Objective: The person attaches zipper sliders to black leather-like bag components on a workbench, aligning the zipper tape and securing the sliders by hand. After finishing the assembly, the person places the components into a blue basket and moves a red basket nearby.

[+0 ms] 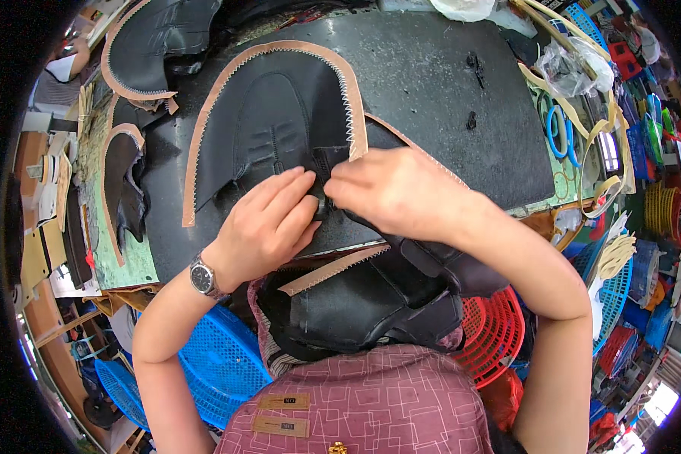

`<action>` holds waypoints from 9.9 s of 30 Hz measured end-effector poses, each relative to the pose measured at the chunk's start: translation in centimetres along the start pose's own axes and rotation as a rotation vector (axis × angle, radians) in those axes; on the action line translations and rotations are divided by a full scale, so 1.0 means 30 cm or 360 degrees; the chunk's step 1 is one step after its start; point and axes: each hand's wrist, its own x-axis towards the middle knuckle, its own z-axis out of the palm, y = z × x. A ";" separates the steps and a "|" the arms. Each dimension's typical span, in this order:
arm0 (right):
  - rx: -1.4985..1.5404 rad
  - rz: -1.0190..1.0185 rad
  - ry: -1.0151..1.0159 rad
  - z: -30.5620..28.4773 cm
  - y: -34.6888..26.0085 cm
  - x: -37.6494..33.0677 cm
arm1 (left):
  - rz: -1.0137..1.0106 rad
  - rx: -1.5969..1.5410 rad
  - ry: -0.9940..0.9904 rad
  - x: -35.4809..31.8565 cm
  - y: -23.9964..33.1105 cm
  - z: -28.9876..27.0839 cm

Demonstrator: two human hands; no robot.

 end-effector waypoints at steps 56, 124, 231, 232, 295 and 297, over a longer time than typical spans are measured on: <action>-0.0686 0.0578 -0.0041 -0.253 0.560 0.884 | -0.1253 0.0606 0.0325 -0.242 -0.509 -0.386; 0.0959 0.1105 0.0511 0.077 -0.083 0.056 | -0.0803 -0.0869 -0.0173 0.083 -0.038 -0.077; 0.0988 0.0153 -0.0777 0.008 -0.238 0.024 | -0.1358 -0.1862 -0.0216 0.094 -0.075 -0.070; 0.1217 0.0248 -0.0687 -0.033 -0.210 0.024 | -0.1412 -0.1881 -0.0233 0.087 -0.075 -0.073; 0.1892 0.1002 -0.0767 -0.075 0.050 0.124 | -0.1620 -0.2077 -0.0231 0.093 -0.106 -0.130; 0.1893 0.1047 -0.0791 -0.081 0.054 0.129 | -0.1639 -0.2040 -0.0262 0.095 -0.105 -0.132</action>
